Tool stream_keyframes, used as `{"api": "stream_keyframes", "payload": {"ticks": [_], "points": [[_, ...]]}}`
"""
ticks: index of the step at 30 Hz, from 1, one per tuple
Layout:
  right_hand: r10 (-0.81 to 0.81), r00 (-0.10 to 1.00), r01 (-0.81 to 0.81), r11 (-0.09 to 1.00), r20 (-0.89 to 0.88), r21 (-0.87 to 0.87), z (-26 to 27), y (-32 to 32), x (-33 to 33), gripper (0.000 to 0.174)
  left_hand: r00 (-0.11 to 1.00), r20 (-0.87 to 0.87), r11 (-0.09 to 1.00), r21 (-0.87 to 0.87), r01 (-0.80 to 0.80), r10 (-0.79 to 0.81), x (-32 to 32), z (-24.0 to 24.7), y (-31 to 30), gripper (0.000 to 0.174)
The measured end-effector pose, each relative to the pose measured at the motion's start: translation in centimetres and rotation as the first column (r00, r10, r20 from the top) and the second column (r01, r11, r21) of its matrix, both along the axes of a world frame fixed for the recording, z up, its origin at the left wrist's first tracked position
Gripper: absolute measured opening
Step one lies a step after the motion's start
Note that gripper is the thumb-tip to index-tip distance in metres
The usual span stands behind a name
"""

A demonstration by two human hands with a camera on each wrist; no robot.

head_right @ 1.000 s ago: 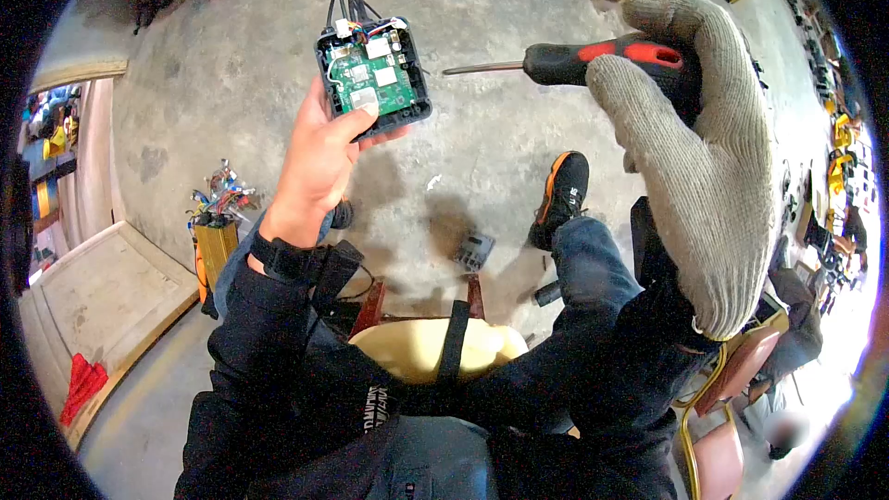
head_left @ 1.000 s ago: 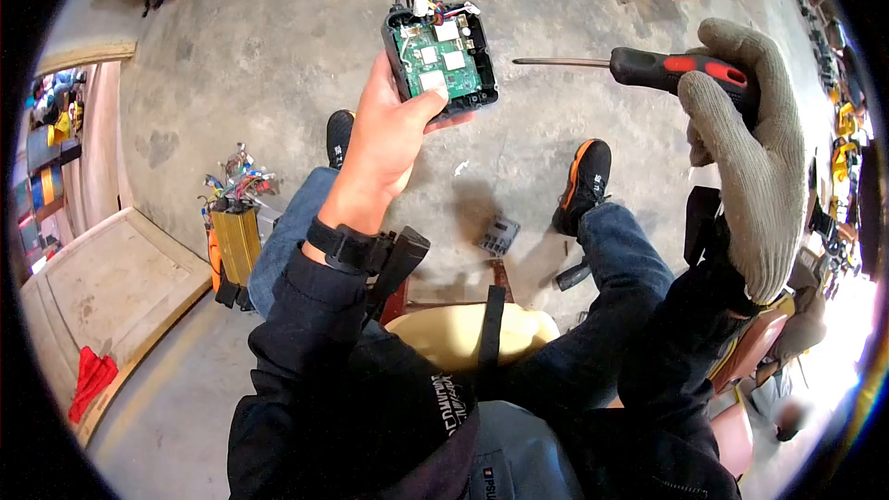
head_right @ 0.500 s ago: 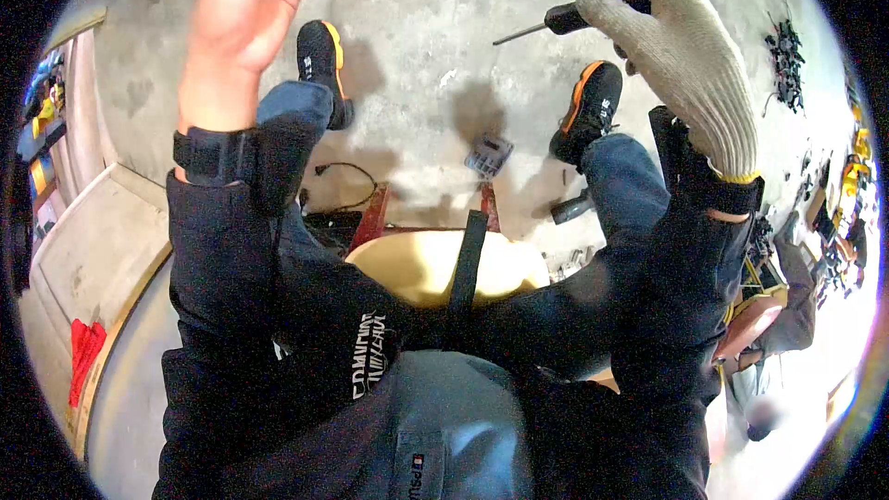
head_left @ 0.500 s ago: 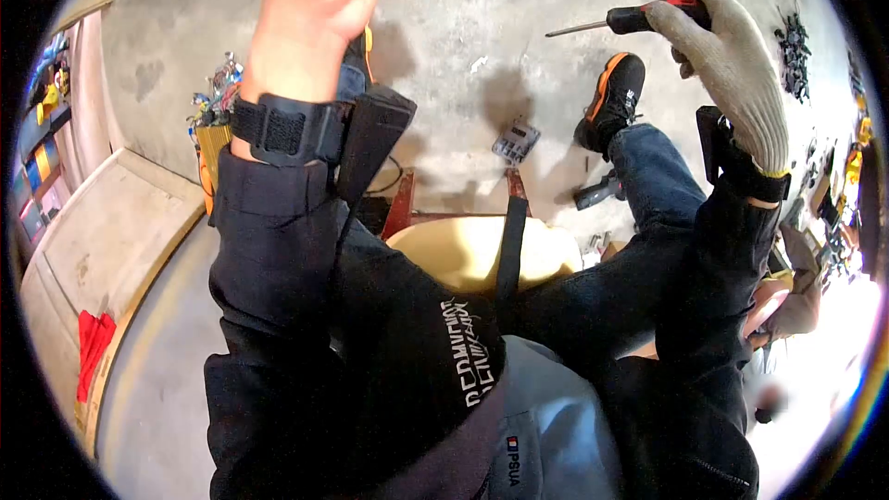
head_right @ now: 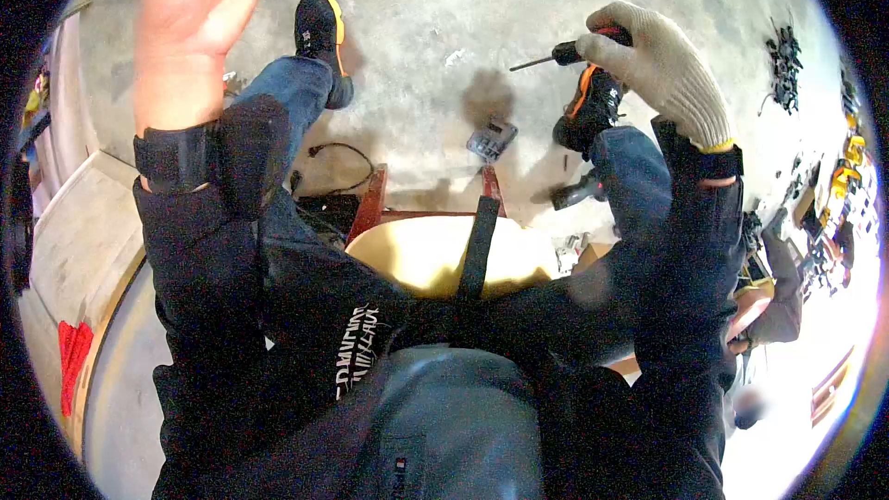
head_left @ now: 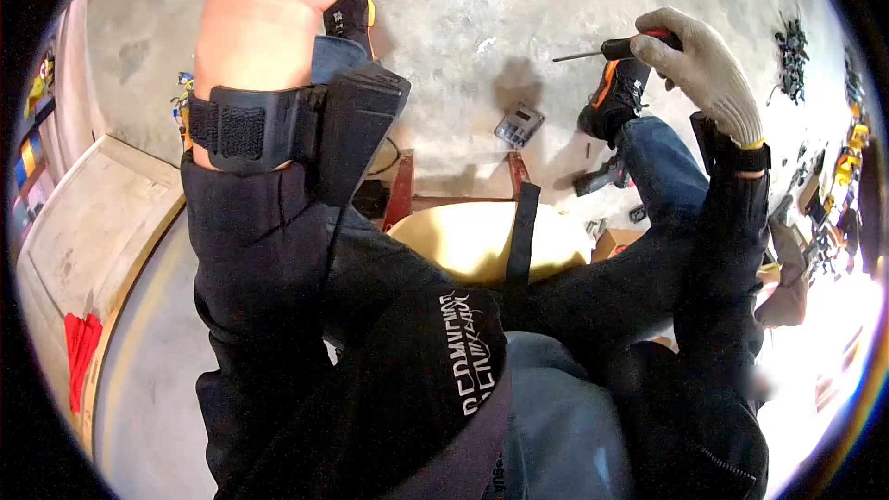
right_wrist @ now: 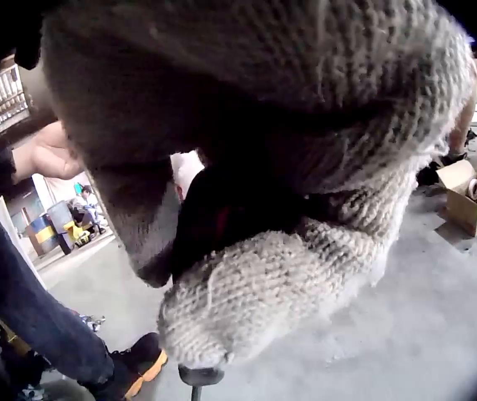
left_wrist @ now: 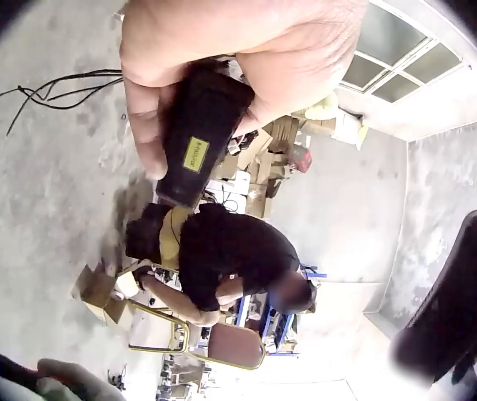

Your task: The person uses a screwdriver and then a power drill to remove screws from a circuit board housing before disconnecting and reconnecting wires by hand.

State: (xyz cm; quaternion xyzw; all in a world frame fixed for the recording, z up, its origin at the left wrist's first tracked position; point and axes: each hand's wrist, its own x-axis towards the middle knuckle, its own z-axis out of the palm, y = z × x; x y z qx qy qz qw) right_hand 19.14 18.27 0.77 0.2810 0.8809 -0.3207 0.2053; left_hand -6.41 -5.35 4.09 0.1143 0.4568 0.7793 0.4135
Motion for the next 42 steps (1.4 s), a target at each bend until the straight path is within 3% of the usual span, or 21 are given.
{"api": "stream_keyframes", "payload": {"ticks": [6, 8, 11, 12, 13, 14, 15, 17, 19, 21, 23, 24, 27, 28, 29, 31, 32, 34, 35, 37, 42], "points": [[-0.067, 0.993, 0.077, 0.991, 0.098, -0.111, -4.1, -0.2, -1.5, 0.044, 0.999, -0.054, 0.998, 0.062, 0.002, 0.001, -1.0, 0.5, -2.0, 0.035], [-0.135, 0.982, 0.157, 0.972, 0.134, -0.176, -7.1, -2.0, -1.4, 0.044, 0.995, 0.031, 0.985, 0.146, 0.092, -0.098, -2.1, 0.6, -3.0, 0.029], [-0.337, 0.921, 0.385, 0.861, 0.195, -0.334, -13.4, -5.8, -0.4, 0.042, 0.999, -0.033, 0.991, 0.131, -0.003, 0.007, -2.0, 0.1, -3.6, 0.022], [-0.427, 0.877, 0.480, 0.777, 0.221, -0.406, -13.9, -8.1, -0.6, 0.041, 1.000, -0.027, 0.992, 0.128, -0.009, 0.013, -2.5, -0.1, -4.1, 0.022], [-0.511, 0.821, 0.567, 0.676, 0.255, -0.471, -14.1, -10.5, -0.7, 0.040, 0.991, -0.094, 0.978, 0.177, 0.113, -0.098, -3.4, 0.0, -4.6, 0.019], [-0.507, 0.819, 0.569, 0.655, 0.270, -0.498, -14.9, -12.0, -0.2, 0.039, 0.965, -0.165, 0.946, 0.218, 0.238, -0.205, -4.0, 0.1, -5.0, 0.018], [-0.505, 0.818, 0.568, 0.635, 0.276, -0.524, -15.9, -13.3, 0.0, 0.038, 0.965, -0.166, 0.946, 0.220, 0.237, -0.203, -4.0, 0.2, -5.1, 0.018], [-0.557, 0.735, 0.664, 0.478, 0.386, -0.575, -18.4, -15.2, 1.0, 0.025, 0.974, -0.187, 0.960, 0.225, 0.168, -0.126, -3.7, 0.4, -5.2, 0.017], [-0.557, 0.698, 0.710, 0.454, 0.450, -0.539, -18.5, -16.6, 1.2, 0.021, 0.985, -0.165, 0.976, 0.197, 0.090, -0.057, -3.0, 1.1, -5.3, 0.017], [-0.554, 0.726, 0.677, 0.469, 0.407, -0.567, -18.0, -18.0, 0.9, 0.023, 0.989, -0.150, 0.986, 0.169, 0.014, 0.012, -2.1, 1.8, -5.3, 0.018], [-0.577, 0.693, 0.703, 0.410, 0.431, -0.581, -20.5, -18.8, 2.0, 0.026, 0.971, -0.214, 0.977, 0.202, -0.063, 0.107, -1.0, 1.9, -5.0, 0.018], [-0.593, 0.676, 0.721, 0.410, 0.437, -0.559, -21.3, -19.2, 2.4, 0.027, 0.965, -0.252, 0.991, 0.127, -0.042, 0.073, -2.4, 0.8, -5.1, 0.017], [-0.632, 0.651, 0.743, 0.416, 0.421, -0.524, -21.9, -20.3, 2.0, 0.036, 0.959, -0.269, 0.983, 0.181, -0.038, 0.087, -1.0, 2.2, -5.3, 0.017], [-0.627, 0.670, 0.729, 0.458, 0.396, -0.509, -22.4, -20.4, 2.0, 0.041, 0.972, -0.048, 0.971, -0.049, -0.234, 0.231, -0.8, 3.6, -4.2, 0.015], [-0.621, 0.690, 0.714, 0.497, 0.372, -0.493, -23.0, -20.7, 2.2, 0.045, 0.972, -0.052, 0.972, -0.047, -0.231, 0.228, -0.9, 3.5, -4.2, 0.015], [-0.608, 0.705, 0.702, 0.527, 0.364, -0.479, -24.1, -20.9, 2.5, 0.048, 0.951, -0.283, 0.962, -0.201, -0.187, 0.126, -1.2, 2.8, -4.6, 0.014], [-0.593, 0.719, 0.691, 0.558, 0.362, -0.460, -24.4, -20.9, 2.4, 0.051, 0.950, -0.286, 0.962, -0.201, -0.185, 0.123, -1.2, 2.5, -4.8, 0.014], [-0.595, 0.722, 0.688, 0.563, 0.352, -0.458, -25.1, -21.0, 2.5, 0.051, 0.961, -0.174, 0.975, -0.016, -0.220, 0.214, -1.1, 1.9, -5.0, 0.014], [-0.595, 0.725, 0.685, 0.570, 0.346, -0.454, -25.0, -21.2, 2.5, 0.052, 0.963, -0.170, 0.976, -0.021, -0.217, 0.210, -0.8, 1.9, -5.0, 0.014], [-0.597, 0.731, 0.678, 0.584, 0.329, -0.447, -24.9, -21.3, 2.4, 0.052, 0.945, -0.261, 0.977, 0.130, -0.169, 0.198, -0.5, 2.0, -4.7, 0.015], [-0.630, 0.704, 0.702, 0.546, 0.329, -0.457, -24.3, -21.4, 2.3, 0.052, 0.933, -0.249, 0.966, 0.078, -0.247, 0.259, -0.3, 1.7, -4.4, 0.013]]}}
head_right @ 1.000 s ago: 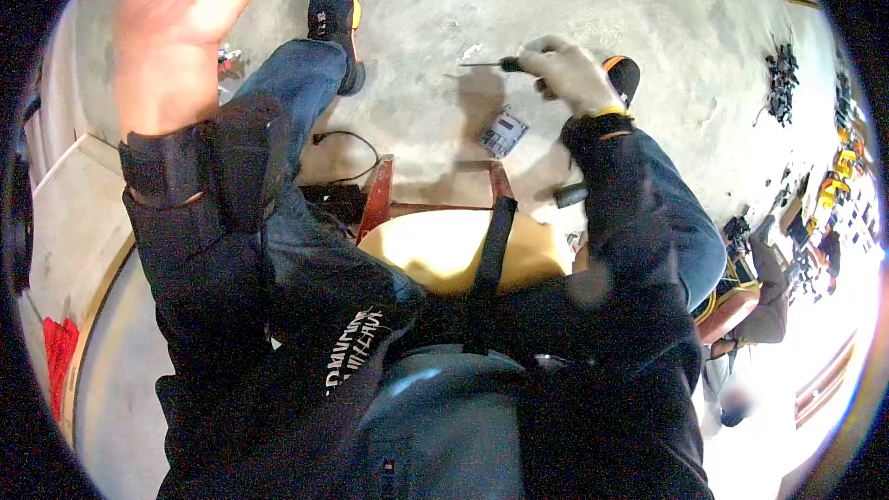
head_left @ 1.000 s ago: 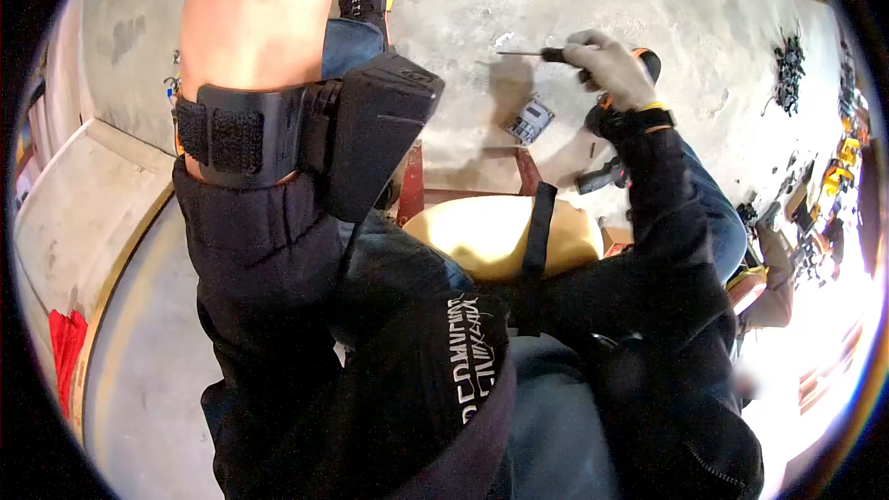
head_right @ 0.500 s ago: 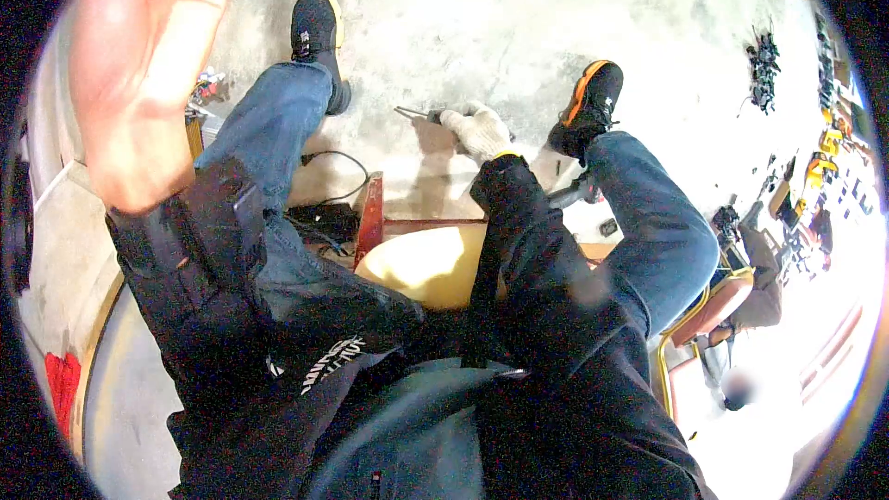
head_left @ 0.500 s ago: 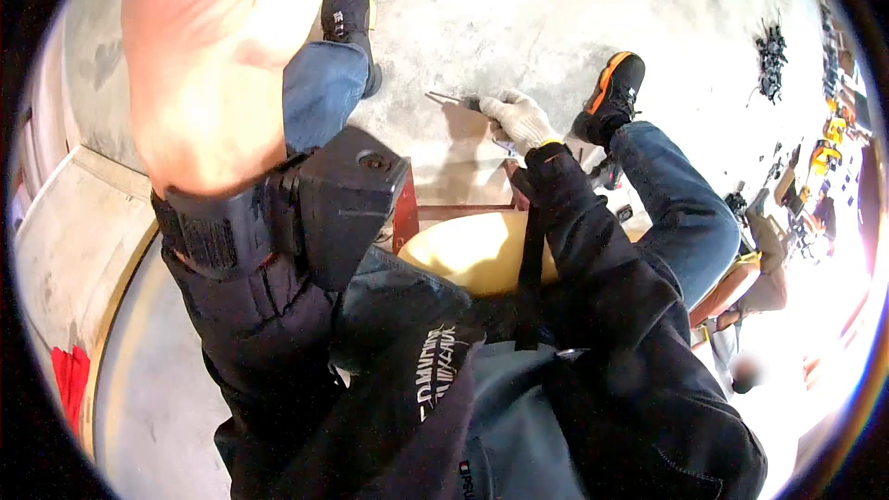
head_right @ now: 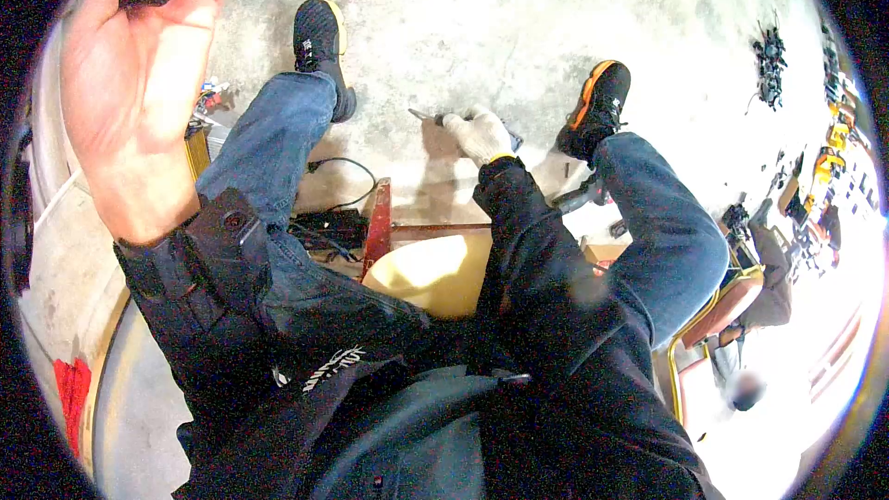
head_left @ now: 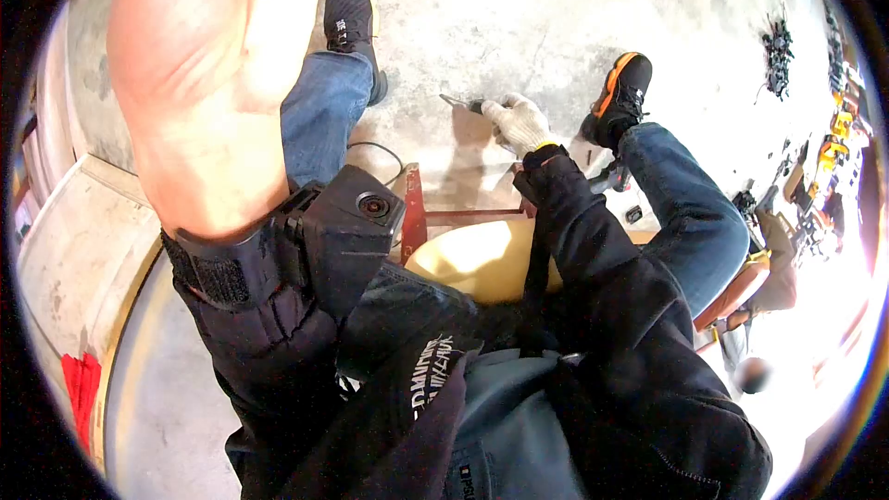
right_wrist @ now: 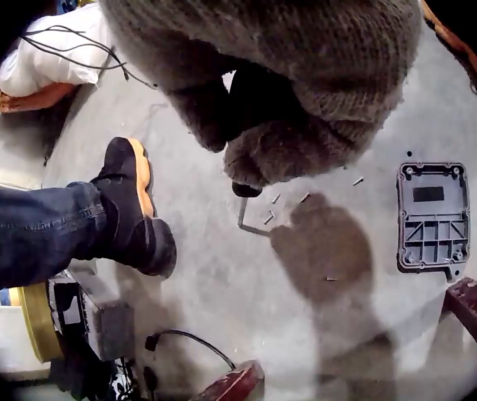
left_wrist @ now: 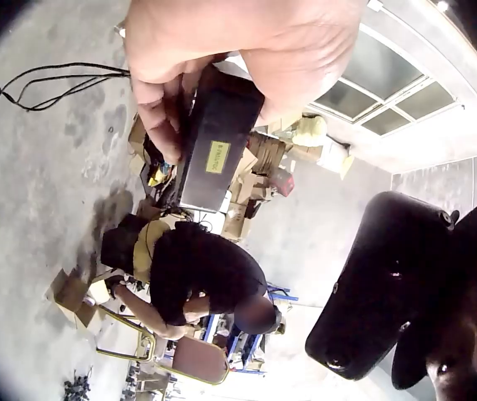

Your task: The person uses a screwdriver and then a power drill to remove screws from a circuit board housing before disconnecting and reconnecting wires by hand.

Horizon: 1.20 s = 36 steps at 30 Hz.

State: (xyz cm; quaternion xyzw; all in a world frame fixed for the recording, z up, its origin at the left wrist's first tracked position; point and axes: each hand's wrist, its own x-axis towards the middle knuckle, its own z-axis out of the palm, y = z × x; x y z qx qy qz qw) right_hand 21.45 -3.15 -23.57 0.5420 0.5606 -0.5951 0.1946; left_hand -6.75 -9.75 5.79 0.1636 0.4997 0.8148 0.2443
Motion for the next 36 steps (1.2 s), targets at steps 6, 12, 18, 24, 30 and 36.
{"api": "stream_keyframes", "payload": {"ticks": [6, 12, 18, 24, 30, 36], "points": [[0.038, 0.998, -0.037, 0.999, 0.047, -0.018, 1.5, 1.5, -0.8, 0.046, 0.997, 0.072, 1.000, -0.008, -0.006, 0.007, -1.3, -0.2, -0.4, 0.010], [0.008, 0.999, -0.006, 0.999, 0.047, -0.037, 2.1, 2.2, -1.0, 0.042, 0.994, 0.055, 0.987, -0.136, -0.086, 0.095, -1.1, 0.1, 0.7, 0.011], [0.017, 1.000, -0.018, 0.998, -0.011, -0.061, 4.7, 6.8, -1.1, 0.045, 0.991, 0.133, 1.000, 0.014, -0.016, 0.014, -0.8, 1.3, 1.6, 0.025], [0.160, 0.980, -0.145, 0.982, -0.118, 0.122, 15.1, 15.7, -3.0, 0.042, 0.947, 0.229, 0.948, 0.274, 0.158, -0.224, -0.7, 1.2, 2.2, 0.034], [0.259, 0.958, -0.193, 0.901, -0.126, 0.390, 25.9, 23.6, -2.3, 0.046, 0.969, 0.231, 0.995, -0.031, 0.096, -0.086, 0.6, 0.8, 4.9, 0.022], [0.215, 0.886, -0.007, 0.892, -0.410, 0.452, 31.6, 27.2, -0.6, 0.039, 0.927, 0.265, 0.961, 0.001, 0.276, -0.266, 1.0, -1.9, 6.7, 0.021]]}}
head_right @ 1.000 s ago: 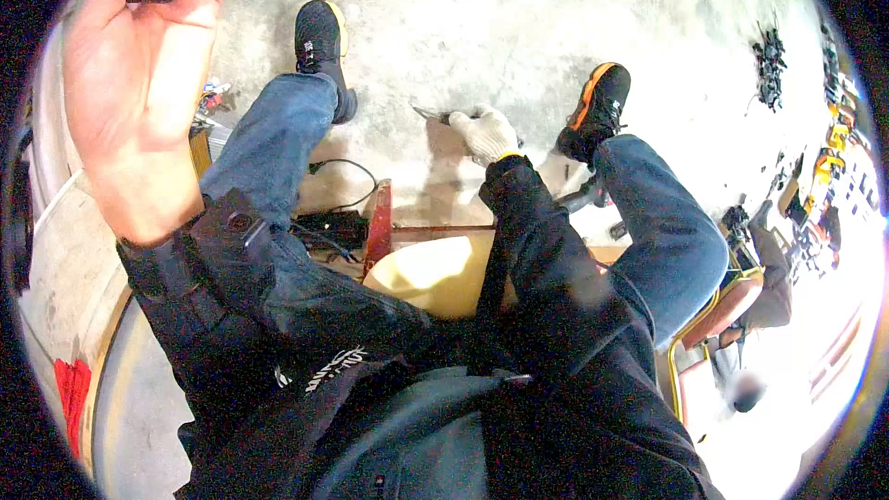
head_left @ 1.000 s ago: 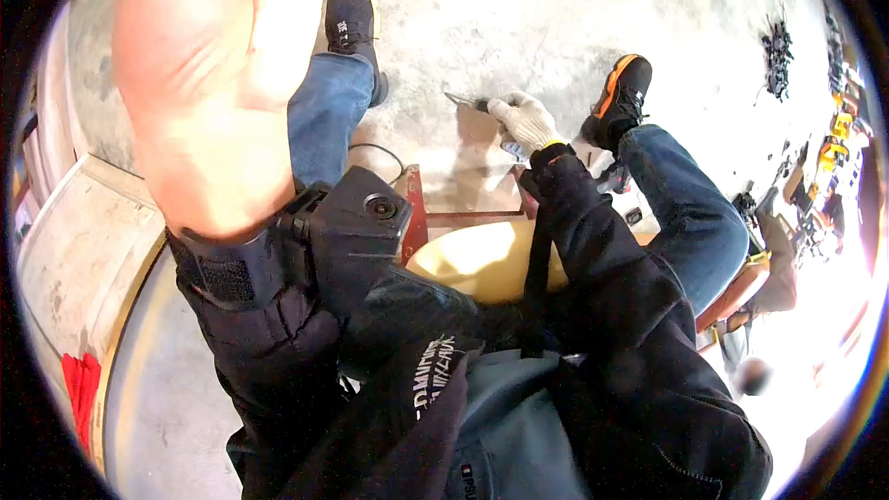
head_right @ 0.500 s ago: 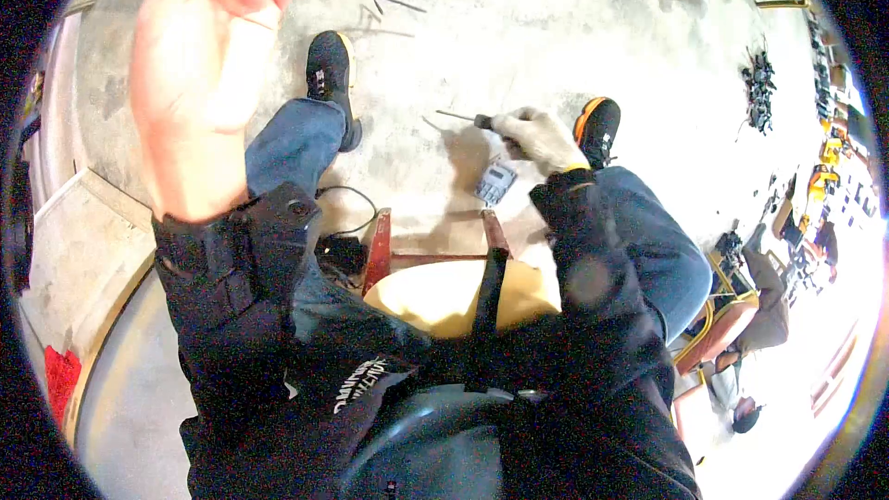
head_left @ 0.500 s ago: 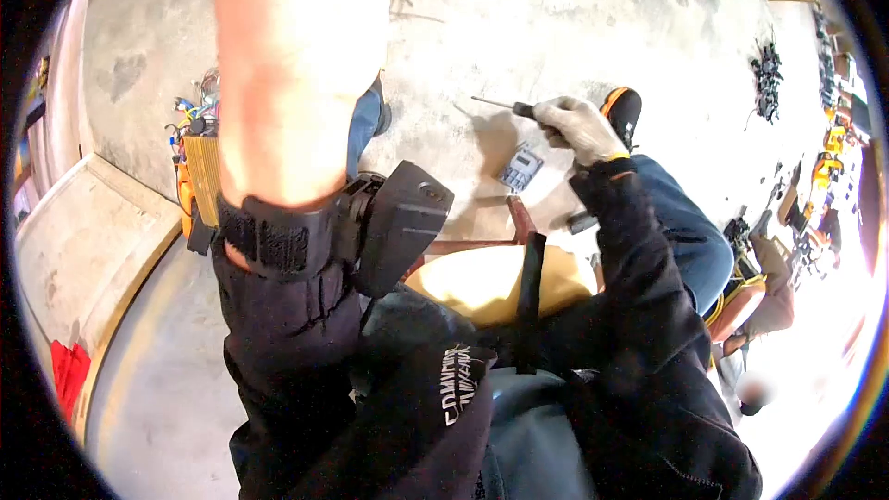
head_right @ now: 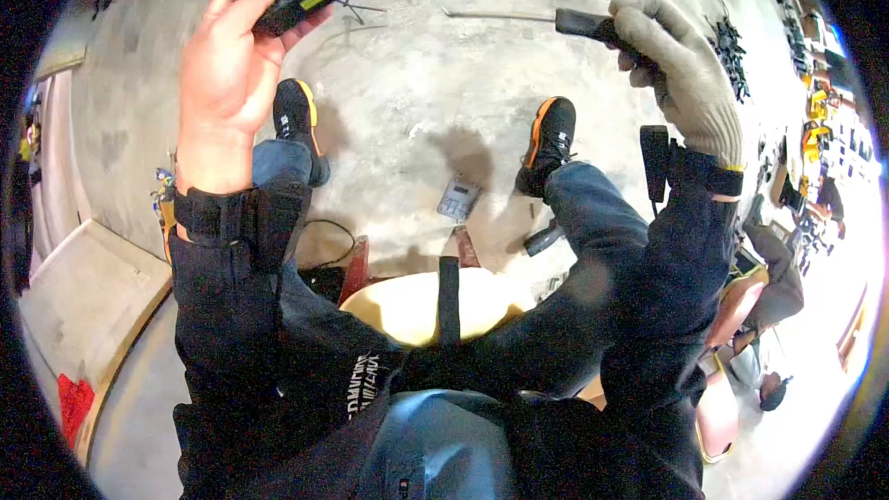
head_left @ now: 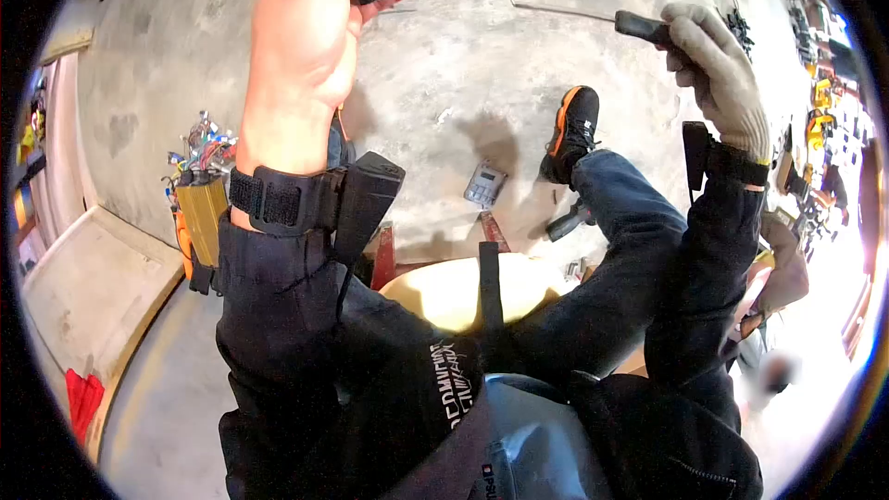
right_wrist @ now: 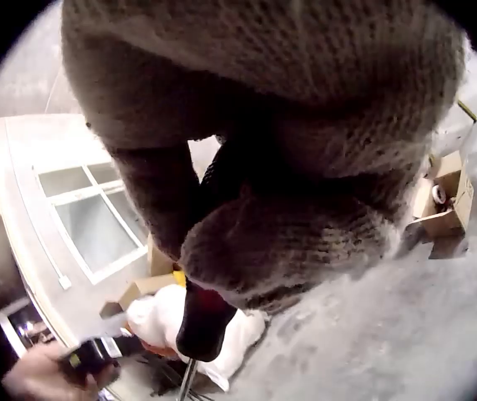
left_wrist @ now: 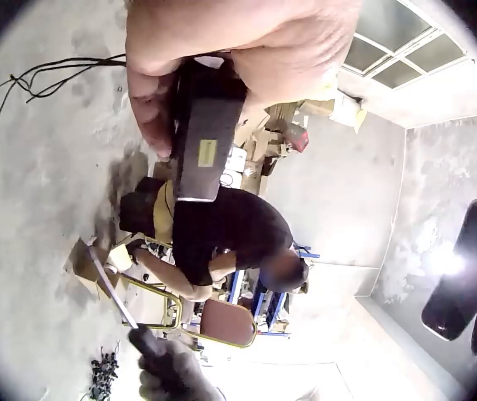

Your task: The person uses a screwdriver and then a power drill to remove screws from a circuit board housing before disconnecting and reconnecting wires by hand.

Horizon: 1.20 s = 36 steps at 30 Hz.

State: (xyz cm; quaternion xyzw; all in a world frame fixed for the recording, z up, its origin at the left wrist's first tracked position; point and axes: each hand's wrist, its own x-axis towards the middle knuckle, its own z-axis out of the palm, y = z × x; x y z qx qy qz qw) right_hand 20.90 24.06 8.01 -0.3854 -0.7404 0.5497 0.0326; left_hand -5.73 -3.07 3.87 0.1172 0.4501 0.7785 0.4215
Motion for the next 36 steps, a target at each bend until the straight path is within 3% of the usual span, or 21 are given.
{"api": "stream_keyframes", "payload": {"ticks": [4, 11, 15, 18, 26, 36], "points": [[-0.074, 0.995, 0.070, 0.996, -0.072, -0.056, 1.4, 1.1, 2.3, 0.038, 0.988, -0.145, 0.992, -0.125, 0.032, -0.050, 0.0, -1.8, 2.2, 0.021], [-0.164, 0.963, 0.151, 0.986, -0.213, -0.075, 1.1, 2.0, 3.3, 0.037, 0.954, -0.210, 0.956, -0.249, 0.158, -0.212, 2.9, -3.7, 4.5, 0.018], [-0.178, 0.974, 0.158, 0.977, -0.137, -0.145, 1.4, 1.9, 3.1, 0.035, 0.919, -0.262, 0.909, -0.375, 0.182, -0.293, 4.6, -3.6, 5.2, 0.018], [-0.224, 0.964, 0.196, 0.963, -0.145, -0.187, 1.1, 1.8, 3.2, 0.034, 0.938, -0.165, 0.910, -0.343, 0.235, -0.304, 5.4, -3.1, 5.5, 0.017], [-0.171, 0.974, 0.136, 0.965, -0.146, -0.222, 0.9, 1.7, 2.7, 0.036, 0.917, -0.237, 0.908, -0.352, 0.226, -0.320, 6.0, -2.6, 5.9, 0.026], [-0.157, 0.983, 0.130, 0.963, -0.095, -0.238, 1.0, 1.2, 1.0, 0.036, 0.884, -0.279, 0.883, -0.398, 0.248, -0.374, 5.3, -1.5, 5.2, 0.023]]}}
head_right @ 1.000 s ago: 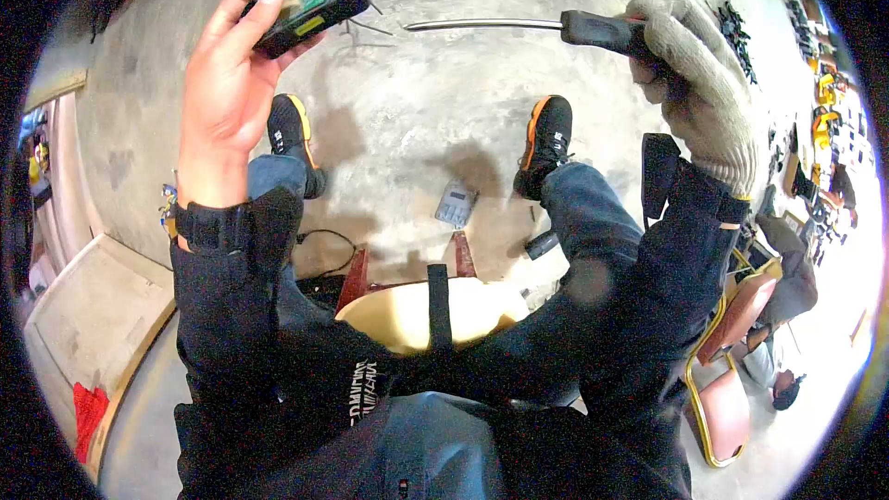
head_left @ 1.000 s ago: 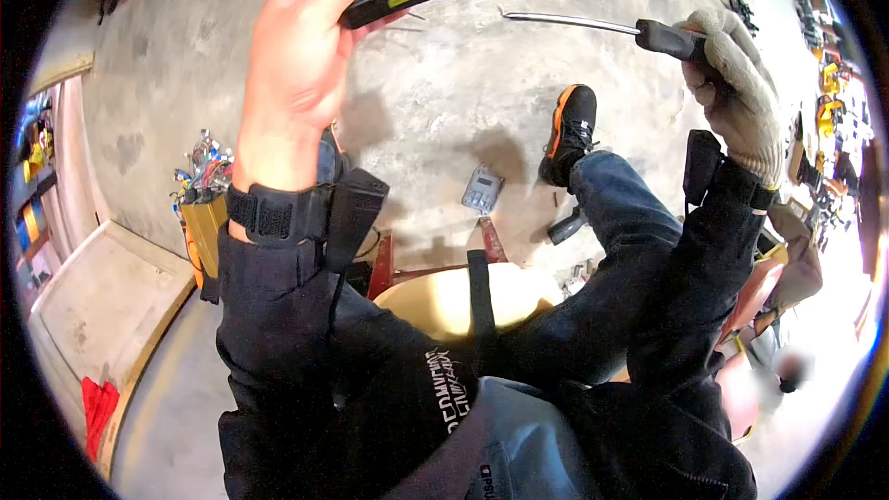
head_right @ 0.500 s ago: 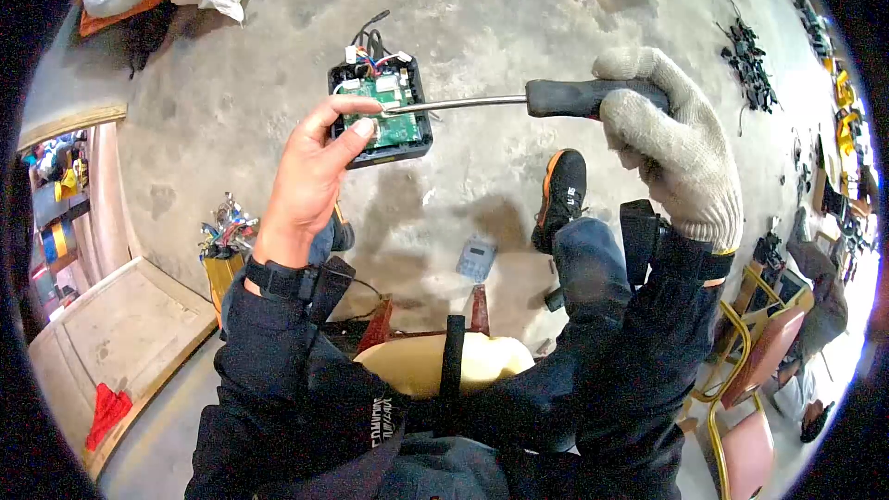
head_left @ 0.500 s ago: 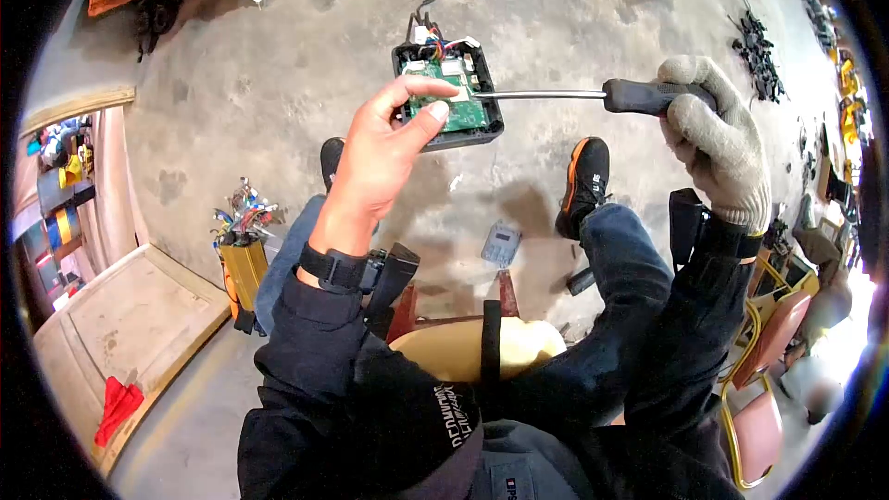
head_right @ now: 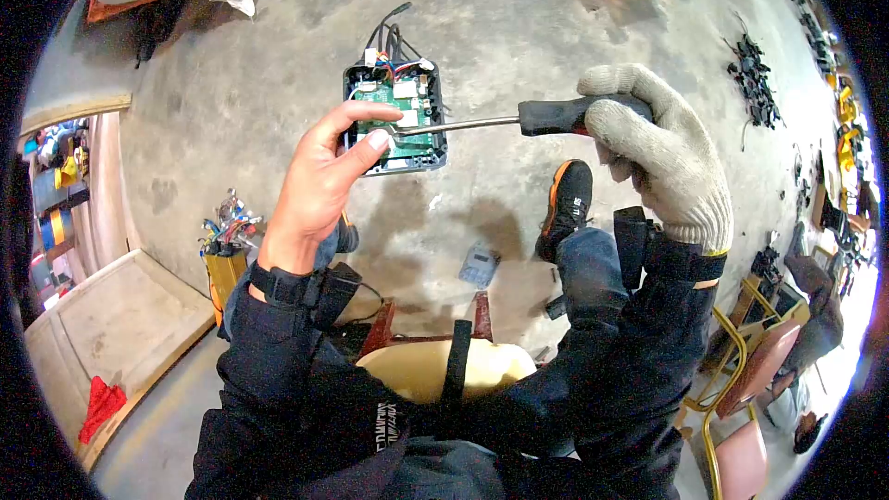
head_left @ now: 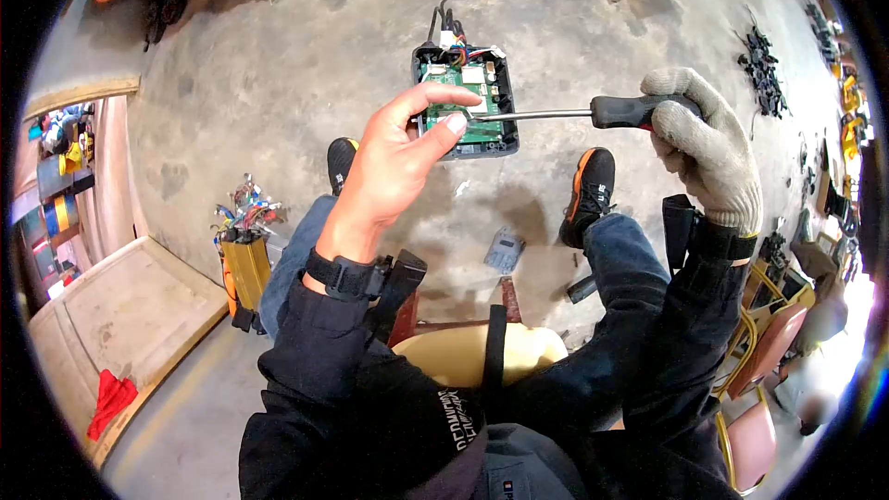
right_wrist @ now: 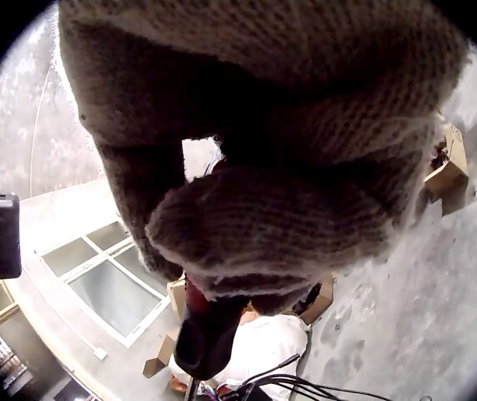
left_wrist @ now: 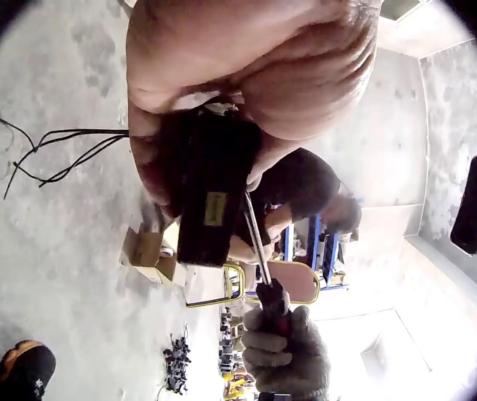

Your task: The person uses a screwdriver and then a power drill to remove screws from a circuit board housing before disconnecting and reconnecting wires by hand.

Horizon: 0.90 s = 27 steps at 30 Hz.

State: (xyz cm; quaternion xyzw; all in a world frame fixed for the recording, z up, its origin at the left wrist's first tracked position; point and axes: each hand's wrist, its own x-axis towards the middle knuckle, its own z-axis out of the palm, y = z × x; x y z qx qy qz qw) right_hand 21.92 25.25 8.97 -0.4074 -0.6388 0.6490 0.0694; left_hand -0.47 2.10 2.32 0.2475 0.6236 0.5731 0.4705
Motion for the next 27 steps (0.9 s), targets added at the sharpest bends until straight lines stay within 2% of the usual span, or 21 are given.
{"api": "stream_keyframes", "payload": {"ticks": [8, 11, 14, 27], "points": [[0.002, 1.000, -0.002, 1.000, -0.021, -0.017, -0.5, -0.2, -0.8, 0.037, 0.996, -0.076, 0.998, -0.043, -0.041, 0.037, -0.4, -0.5, -0.6, 0.013], [0.003, 0.997, -0.005, 0.999, -0.080, -0.033, -1.0, -0.1, -0.6, 0.037, 0.997, -0.047, 0.998, 0.024, -0.062, 0.063, -0.2, -0.7, -0.6, 0.013], [0.008, 0.996, -0.011, 0.999, -0.084, -0.038, -0.9, -0.1, -0.6, 0.037, 0.993, -0.097, 0.998, -0.014, -0.063, 0.061, -0.3, -0.9, -0.8, 0.013], [-0.007, 0.998, 0.006, 1.000, -0.056, -0.014, -0.8, -0.1, -0.7, 0.035, 0.994, -0.093, 0.998, 0.014, -0.063, 0.064, -0.2, -0.5, -0.7, 0.013]]}}
